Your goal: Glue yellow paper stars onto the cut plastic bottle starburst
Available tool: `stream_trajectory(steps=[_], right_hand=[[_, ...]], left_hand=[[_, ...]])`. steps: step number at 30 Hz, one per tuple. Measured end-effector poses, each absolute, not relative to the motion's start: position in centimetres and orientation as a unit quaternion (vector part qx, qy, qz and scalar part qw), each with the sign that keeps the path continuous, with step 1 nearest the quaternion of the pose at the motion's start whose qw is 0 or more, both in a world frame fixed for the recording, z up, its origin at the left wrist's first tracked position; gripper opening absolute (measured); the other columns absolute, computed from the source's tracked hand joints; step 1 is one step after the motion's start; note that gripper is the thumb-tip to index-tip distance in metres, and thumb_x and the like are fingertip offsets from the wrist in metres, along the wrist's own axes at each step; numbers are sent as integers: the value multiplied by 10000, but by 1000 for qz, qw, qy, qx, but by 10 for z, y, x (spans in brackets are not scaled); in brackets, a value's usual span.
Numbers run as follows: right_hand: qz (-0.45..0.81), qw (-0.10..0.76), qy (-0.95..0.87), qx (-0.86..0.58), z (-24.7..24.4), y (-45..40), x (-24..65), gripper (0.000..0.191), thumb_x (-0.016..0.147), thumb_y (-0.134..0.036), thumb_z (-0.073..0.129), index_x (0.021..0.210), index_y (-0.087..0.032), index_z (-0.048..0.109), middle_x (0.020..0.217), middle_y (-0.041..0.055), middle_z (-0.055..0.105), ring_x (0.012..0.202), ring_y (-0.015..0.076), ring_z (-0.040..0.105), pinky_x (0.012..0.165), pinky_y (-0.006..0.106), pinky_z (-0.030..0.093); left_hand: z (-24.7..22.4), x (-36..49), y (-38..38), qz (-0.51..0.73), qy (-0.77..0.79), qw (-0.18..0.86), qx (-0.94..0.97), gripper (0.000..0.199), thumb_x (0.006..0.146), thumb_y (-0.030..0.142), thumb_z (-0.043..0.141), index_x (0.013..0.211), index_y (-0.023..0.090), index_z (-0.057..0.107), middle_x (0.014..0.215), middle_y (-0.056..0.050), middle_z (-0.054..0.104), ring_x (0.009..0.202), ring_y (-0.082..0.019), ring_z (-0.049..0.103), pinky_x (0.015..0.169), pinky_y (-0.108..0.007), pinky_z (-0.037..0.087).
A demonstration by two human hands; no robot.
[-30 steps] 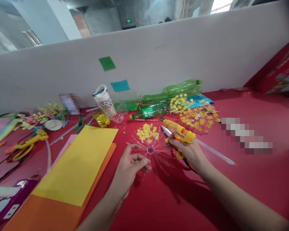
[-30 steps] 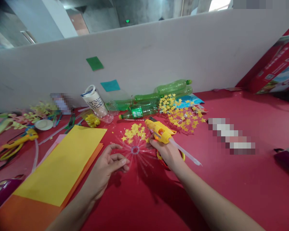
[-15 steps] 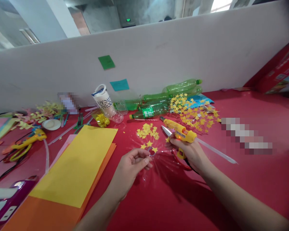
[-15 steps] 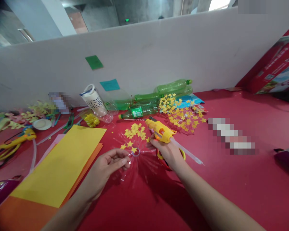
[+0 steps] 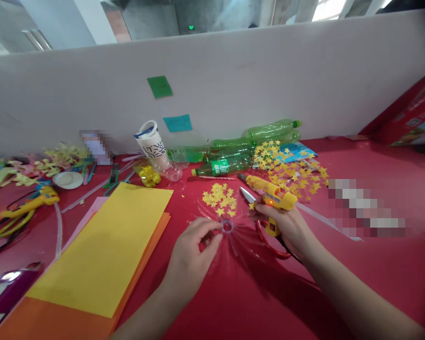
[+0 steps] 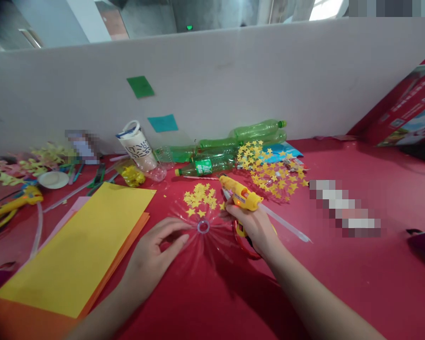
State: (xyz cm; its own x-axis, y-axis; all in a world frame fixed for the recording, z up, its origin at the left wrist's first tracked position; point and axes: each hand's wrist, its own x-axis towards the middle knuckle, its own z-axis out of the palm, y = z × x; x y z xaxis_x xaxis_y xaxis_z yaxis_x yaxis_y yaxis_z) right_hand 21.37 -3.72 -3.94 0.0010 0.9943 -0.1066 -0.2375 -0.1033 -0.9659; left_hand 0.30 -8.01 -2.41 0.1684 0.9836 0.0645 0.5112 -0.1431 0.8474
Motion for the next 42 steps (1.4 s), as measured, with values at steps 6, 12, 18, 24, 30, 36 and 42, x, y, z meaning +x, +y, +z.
stream_trajectory(steps=[6, 12, 18, 24, 30, 36, 42], right_hand=[[569, 526, -405, -485, -42, -36, 216, 134, 694, -279, 705, 776, -201, 634, 740, 20, 656, 697, 206, 664, 686, 314, 545], [572, 516, -436, -466, -48, -34, 219, 101, 734, -285, 677, 796, -216, 635, 792, 17, 655, 709, 199, 661, 676, 308, 552], [558, 508, -444, -483, -48, -33, 219, 104, 733, -305, 669, 779, -223, 626, 755, 14, 656, 681, 201, 652, 699, 331, 545], [551, 507, -446, -491, -46, -32, 216, 117, 721, -314, 661, 761, -213, 617, 715, 15, 652, 670, 200, 644, 694, 329, 530], [558, 504, -455, -477, -50, -30, 218, 102, 744, -302, 645, 764, -211, 604, 715, 7, 638, 673, 195, 640, 706, 323, 528], [534, 497, -477, -490, -53, -29, 221, 115, 754, -325, 621, 780, -215, 601, 754, 7, 660, 686, 201, 654, 725, 333, 532], [445, 496, -548, -504, -51, -31, 220, 101, 782, -328, 579, 766, -242, 629, 807, 15, 669, 715, 194, 650, 625, 288, 529]], left_hand=[[-27, 8, -76, 317, 565, 335, 685, 200, 859, 314, 526, 979, 220, 656, 842, -16, 552, 692, -136, 530, 615, -256, 427], [-30, 16, -69, 319, 579, 312, 682, 170, 843, 323, 553, 944, 236, 659, 812, 0, 531, 661, -126, 510, 619, -250, 408], [-29, 22, -64, 320, 590, 314, 672, 120, 832, 328, 561, 844, 234, 634, 791, 9, 545, 656, -130, 501, 608, -250, 394], [-29, 23, -62, 343, 590, 353, 640, 125, 796, 308, 585, 728, 204, 598, 766, 13, 532, 596, -112, 455, 581, -243, 384], [-25, 26, -63, 372, 579, 417, 594, 133, 774, 269, 585, 675, 183, 566, 684, 24, 504, 574, -99, 431, 543, -218, 361], [-27, 27, -63, 369, 573, 505, 530, 135, 794, 312, 575, 742, 188, 567, 532, 48, 529, 432, -87, 444, 444, -207, 357], [-24, 26, -63, 398, 551, 555, 480, 165, 735, 312, 661, 770, 155, 626, 634, -24, 677, 614, -157, 655, 626, -270, 537]])
